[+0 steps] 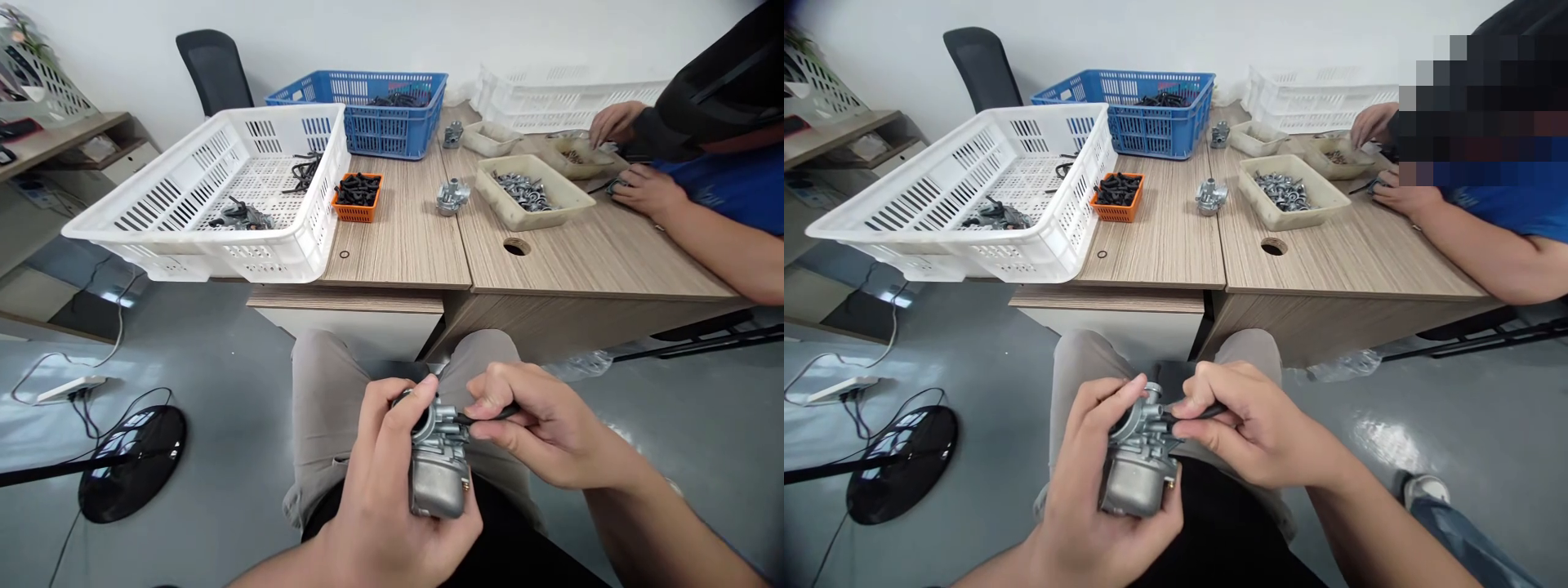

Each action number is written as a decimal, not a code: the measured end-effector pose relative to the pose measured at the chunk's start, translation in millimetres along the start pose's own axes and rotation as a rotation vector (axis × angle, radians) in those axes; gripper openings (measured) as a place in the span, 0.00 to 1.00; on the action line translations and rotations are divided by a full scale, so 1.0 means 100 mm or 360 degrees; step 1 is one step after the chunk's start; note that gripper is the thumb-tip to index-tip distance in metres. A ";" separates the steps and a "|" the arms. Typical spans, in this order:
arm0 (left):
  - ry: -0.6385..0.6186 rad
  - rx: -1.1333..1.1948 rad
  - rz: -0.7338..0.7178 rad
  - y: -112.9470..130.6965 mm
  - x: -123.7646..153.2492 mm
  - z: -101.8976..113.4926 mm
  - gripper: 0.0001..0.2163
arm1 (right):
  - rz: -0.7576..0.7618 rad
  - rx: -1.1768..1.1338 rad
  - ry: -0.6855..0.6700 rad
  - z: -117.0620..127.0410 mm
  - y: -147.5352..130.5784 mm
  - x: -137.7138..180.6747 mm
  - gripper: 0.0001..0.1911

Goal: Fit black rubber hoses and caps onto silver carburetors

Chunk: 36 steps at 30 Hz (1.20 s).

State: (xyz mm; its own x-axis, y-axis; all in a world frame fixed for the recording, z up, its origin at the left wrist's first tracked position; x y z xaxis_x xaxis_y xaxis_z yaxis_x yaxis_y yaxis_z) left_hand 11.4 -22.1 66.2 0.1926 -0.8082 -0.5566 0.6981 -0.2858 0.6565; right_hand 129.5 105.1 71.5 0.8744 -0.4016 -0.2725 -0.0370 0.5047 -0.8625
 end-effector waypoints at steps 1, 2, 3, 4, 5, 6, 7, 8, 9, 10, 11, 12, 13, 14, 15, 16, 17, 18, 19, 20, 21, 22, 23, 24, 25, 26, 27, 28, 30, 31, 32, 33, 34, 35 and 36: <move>-0.0005 -0.0008 -0.0003 0.00 0.00 0.00 0.39 | -0.0018 0.0004 -0.0013 0.00 0.01 0.00 0.09; -0.0017 -0.0009 -0.0003 0.00 0.00 -0.01 0.38 | -0.0028 -0.0003 -0.0018 -0.01 0.02 0.00 0.09; -0.0026 -0.0003 -0.0004 0.00 0.00 -0.02 0.38 | -0.0027 -0.0029 -0.0020 -0.02 0.03 0.01 0.09; -0.0032 0.0006 -0.0011 0.00 0.01 -0.02 0.38 | -0.0020 -0.0072 -0.0015 -0.03 0.04 0.01 0.09; -0.0036 0.0015 -0.0019 0.01 0.01 -0.02 0.38 | -0.0011 -0.0119 0.0005 -0.05 0.04 0.02 0.09; -0.0035 0.0022 -0.0026 0.01 0.01 -0.02 0.38 | -0.0012 -0.0157 0.0033 -0.05 0.05 0.03 0.09; -0.0038 0.0030 -0.0030 0.01 0.01 -0.02 0.38 | -0.0029 -0.0177 0.0061 -0.06 0.06 0.05 0.09; -0.0045 0.0038 -0.0034 0.01 0.01 -0.02 0.38 | -0.0060 -0.0180 0.0075 -0.07 0.07 0.05 0.09; -0.0058 0.0043 -0.0036 0.01 0.01 -0.03 0.38 | -0.0101 -0.0171 0.0074 -0.08 0.07 0.06 0.09; -0.0077 0.0050 -0.0033 0.01 0.02 -0.03 0.38 | -0.0147 -0.0162 0.0064 -0.08 0.08 0.06 0.09; -0.0092 0.0057 -0.0023 0.00 0.02 -0.04 0.38 | -0.0189 -0.0163 0.0047 -0.08 0.08 0.06 0.09; -0.0099 0.0059 -0.0007 -0.01 0.02 -0.04 0.38 | -0.0227 -0.0172 0.0032 -0.08 0.09 0.06 0.10; -0.0102 0.0059 0.0012 -0.02 0.02 -0.05 0.38 | -0.0259 -0.0177 0.0026 -0.07 0.09 0.05 0.10; -0.0102 0.0059 0.0031 -0.03 0.02 -0.05 0.38 | -0.0288 -0.0175 0.0026 -0.06 0.09 0.04 0.11; -0.0099 0.0062 0.0044 -0.04 0.02 -0.06 0.38 | -0.0313 -0.0166 0.0026 -0.05 0.10 0.04 0.11; -0.0094 0.0070 0.0047 -0.05 0.02 -0.06 0.38 | -0.0331 -0.0156 0.0019 -0.06 0.10 0.04 0.11; -0.0084 0.0083 0.0049 -0.05 0.02 -0.07 0.37 | -0.0342 -0.0149 0.0009 -0.06 0.10 0.04 0.11; -0.0070 0.0105 0.0053 -0.06 0.02 -0.07 0.37 | -0.0356 -0.0142 0.0001 -0.08 0.09 0.04 0.10; -0.0044 0.0137 0.0071 -0.07 0.01 -0.08 0.37 | -0.0369 -0.0132 0.0004 -0.09 0.09 0.05 0.10; -0.0011 0.0183 0.0102 -0.10 0.01 -0.08 0.37 | -0.0380 -0.0118 0.0024 -0.11 0.09 0.06 0.09; 0.0023 0.0244 0.0147 -0.13 0.01 -0.09 0.37 | -0.0384 -0.0101 0.0055 -0.12 0.09 0.07 0.08; 0.0063 0.0315 0.0194 -0.16 0.02 -0.10 0.37 | -0.0376 -0.0087 0.0096 -0.13 0.08 0.08 0.07; 0.0104 0.0392 0.0237 -0.20 0.02 -0.11 0.37 | -0.0354 -0.0080 0.0145 -0.14 0.07 0.10 0.05; 0.0142 0.0466 0.0265 -0.24 0.03 -0.12 0.38 | -0.0323 -0.0078 0.0194 -0.13 0.06 0.11 0.03; 0.0179 0.0530 0.0283 -0.27 0.03 -0.12 0.39 | -0.0292 -0.0079 0.0248 -0.12 0.06 0.13 0.04; 0.0222 0.0576 0.0289 -0.30 0.03 -0.11 0.39 | -0.0269 -0.0077 0.0301 -0.09 0.06 0.16 0.07; 0.0278 0.0603 0.0294 -0.33 0.04 -0.09 0.39 | -0.0260 -0.0065 0.0358 -0.05 0.06 0.18 0.10; 0.0333 0.0608 0.0296 -0.36 0.04 -0.07 0.38 | -0.0257 -0.0045 0.0415 -0.01 0.07 0.21 0.12; 0.0419 0.0553 0.0297 -0.41 0.04 0.00 0.35 | -0.0259 -0.0013 0.0492 0.07 0.09 0.27 0.12; 0.0440 0.0519 0.0290 -0.43 0.04 0.02 0.35 | -0.0261 -0.0008 0.0508 0.09 0.11 0.29 0.11; 0.0441 0.0497 0.0280 -0.45 0.03 0.04 0.34 | -0.0267 -0.0010 0.0513 0.10 0.13 0.30 0.10; 0.0425 0.0495 0.0273 -0.47 0.04 0.05 0.34 | -0.0278 -0.0014 0.0521 0.10 0.16 0.31 0.10; 0.0399 0.0519 0.0269 -0.48 0.04 0.04 0.33 | -0.0288 -0.0021 0.0533 0.08 0.18 0.32 0.09; 0.0364 0.0567 0.0270 -0.51 0.05 0.03 0.30 | -0.0297 -0.0029 0.0555 0.05 0.21 0.32 0.09; 0.0317 0.0626 0.0269 -0.52 0.07 0.01 0.27 | -0.0303 -0.0036 0.0586 0.02 0.22 0.32 0.08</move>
State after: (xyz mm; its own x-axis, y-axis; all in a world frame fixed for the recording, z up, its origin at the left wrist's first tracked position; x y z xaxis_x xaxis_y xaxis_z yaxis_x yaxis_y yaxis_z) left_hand -24.5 -13.4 28.4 0.4367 -0.7564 -0.4869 0.3389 -0.3630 0.8680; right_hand 157.8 105.0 44.2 0.6354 -0.7346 -0.2381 0.0942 0.3797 -0.9203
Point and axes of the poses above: each hand's wrist, its own x-axis away from the middle knuckle, its own z-axis out of the back of the hand, y = z × x, the point moved 6 cm from there along -x, towards the middle knuckle, and after that the axes turned 5 degrees about -z, right-handed, at the moved point
